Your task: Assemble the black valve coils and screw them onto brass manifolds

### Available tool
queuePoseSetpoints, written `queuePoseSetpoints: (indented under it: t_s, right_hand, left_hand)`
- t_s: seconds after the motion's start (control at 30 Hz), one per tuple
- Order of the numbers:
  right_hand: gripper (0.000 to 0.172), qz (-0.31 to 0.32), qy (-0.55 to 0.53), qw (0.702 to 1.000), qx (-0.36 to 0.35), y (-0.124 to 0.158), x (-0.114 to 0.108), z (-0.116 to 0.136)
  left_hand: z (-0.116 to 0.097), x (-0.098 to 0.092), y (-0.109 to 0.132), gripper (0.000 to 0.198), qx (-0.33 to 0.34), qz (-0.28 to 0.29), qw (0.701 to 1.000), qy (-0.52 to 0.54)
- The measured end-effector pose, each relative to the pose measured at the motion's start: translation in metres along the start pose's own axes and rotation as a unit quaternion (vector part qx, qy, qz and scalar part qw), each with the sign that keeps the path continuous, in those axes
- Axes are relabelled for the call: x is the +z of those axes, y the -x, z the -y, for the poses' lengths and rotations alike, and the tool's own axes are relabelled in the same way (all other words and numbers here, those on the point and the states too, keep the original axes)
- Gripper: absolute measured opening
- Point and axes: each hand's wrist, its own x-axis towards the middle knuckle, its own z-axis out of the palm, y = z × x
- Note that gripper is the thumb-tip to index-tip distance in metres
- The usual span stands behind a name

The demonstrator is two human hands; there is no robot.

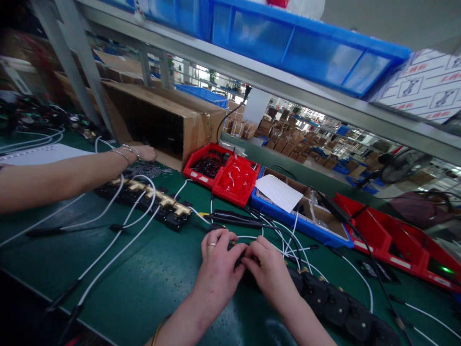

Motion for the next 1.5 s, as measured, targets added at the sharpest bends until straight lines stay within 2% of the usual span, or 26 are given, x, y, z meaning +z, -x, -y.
queuePoseSetpoints:
  t_s: [0.2, 0.47, 0.8, 1.17, 1.37, 1.5]
  right_hand:
    - [0.022, 0.019, 0.004, 1.000, -0.023, -0.006, -0.003, -0.004]
    - [0.016, 0.029, 0.013, 0.998, -0.051, -0.005, -0.003, -0.010]
    - [0.017, -0.001, 0.021, 1.000, -0.001, -0.006, -0.002, -0.011]
    - [0.010, -0.009, 0.031, 0.999, 0.005, 0.001, -0.003, -0.007]
    - [0.012, -0.011, 0.023, 1.000, 0.008, 0.003, -0.008, -0.004]
    - [0.028, -0.050, -0.040, 0.998, 0.009, 0.006, -0.013, -0.006]
  left_hand:
    - [0.002, 0.000, 0.000, 0.029, -0.002, -0.001, 1.000, 0.007]
    - [0.004, 0.001, -0.001, 0.028, -0.001, 0.003, 1.000, 0.014]
    - [0.003, 0.001, -0.001, 0.030, 0.003, 0.011, 1.000, 0.014]
    - [0.004, 0.001, 0.000, 0.032, 0.009, -0.002, 1.000, 0.015]
    - [0.004, 0.001, 0.000, 0.031, 0.003, -0.002, 1.000, 0.011]
    - [0.001, -0.002, 0.000, 0.030, -0.002, 0.001, 1.000, 0.010]
